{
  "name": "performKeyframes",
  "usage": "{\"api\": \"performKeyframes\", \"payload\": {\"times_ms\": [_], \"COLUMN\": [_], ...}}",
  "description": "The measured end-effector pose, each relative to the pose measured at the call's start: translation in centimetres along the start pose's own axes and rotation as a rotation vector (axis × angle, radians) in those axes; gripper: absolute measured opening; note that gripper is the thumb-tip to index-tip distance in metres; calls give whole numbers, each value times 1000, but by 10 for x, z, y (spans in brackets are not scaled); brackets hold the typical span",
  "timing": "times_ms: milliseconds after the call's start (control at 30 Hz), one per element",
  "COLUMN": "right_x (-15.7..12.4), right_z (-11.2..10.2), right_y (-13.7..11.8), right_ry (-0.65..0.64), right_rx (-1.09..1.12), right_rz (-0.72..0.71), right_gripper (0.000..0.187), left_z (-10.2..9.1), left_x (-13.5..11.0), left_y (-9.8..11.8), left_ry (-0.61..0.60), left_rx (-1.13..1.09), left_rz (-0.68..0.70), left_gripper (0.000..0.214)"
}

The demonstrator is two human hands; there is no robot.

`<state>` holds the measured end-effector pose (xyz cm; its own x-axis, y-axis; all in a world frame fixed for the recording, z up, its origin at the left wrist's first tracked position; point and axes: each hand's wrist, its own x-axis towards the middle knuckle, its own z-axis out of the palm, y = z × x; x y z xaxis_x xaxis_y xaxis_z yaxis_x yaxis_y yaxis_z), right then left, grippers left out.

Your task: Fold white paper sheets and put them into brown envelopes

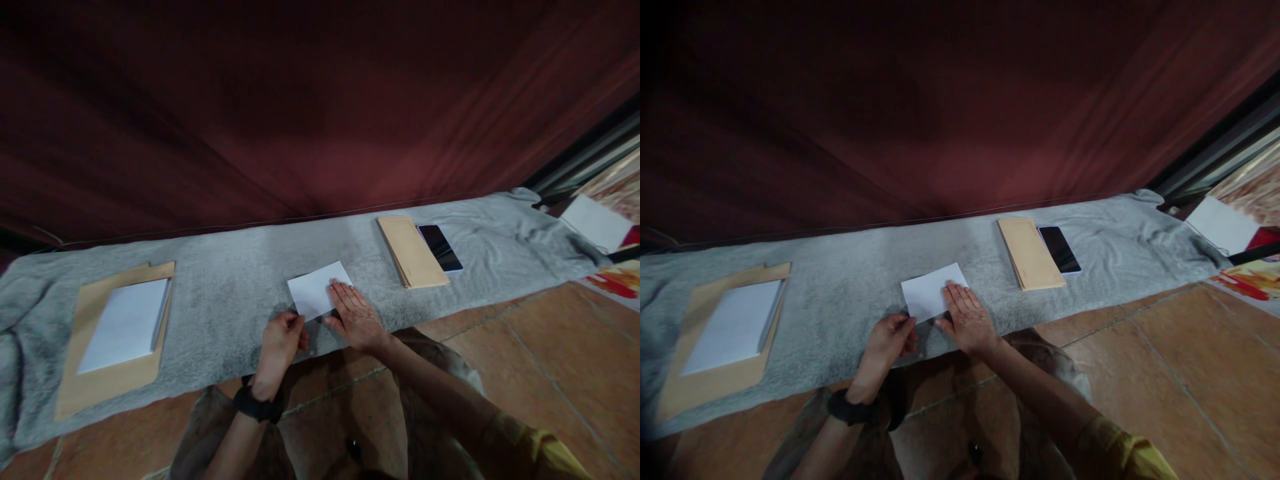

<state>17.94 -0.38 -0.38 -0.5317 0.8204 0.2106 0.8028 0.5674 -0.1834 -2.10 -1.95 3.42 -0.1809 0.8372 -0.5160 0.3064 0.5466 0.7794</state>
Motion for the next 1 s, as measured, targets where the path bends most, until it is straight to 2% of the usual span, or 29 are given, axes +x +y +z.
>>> {"api": "performKeyframes", "payload": {"times_ms": [533,700,833,900,1000], "right_x": [0,1,1,1,2], "right_z": [1,0,0,-1,-1], "right_y": [0,0,0,-1,-1], "right_ry": [1,-5,-9,-15,-27], "right_rx": [3,2,6,10,14], "right_rz": [-1,1,0,6,16], "right_gripper": [69,69,69,69,68], "left_z": [-5,-7,-6,-2,13], "left_x": [-3,-4,-8,-11,-12], "left_y": [5,8,10,11,12], "left_ry": [11,54,153,244,359], "left_rx": [420,599,640,605,583], "left_rz": [48,58,90,176,524], "left_gripper": [25,20,13,14,30]}}
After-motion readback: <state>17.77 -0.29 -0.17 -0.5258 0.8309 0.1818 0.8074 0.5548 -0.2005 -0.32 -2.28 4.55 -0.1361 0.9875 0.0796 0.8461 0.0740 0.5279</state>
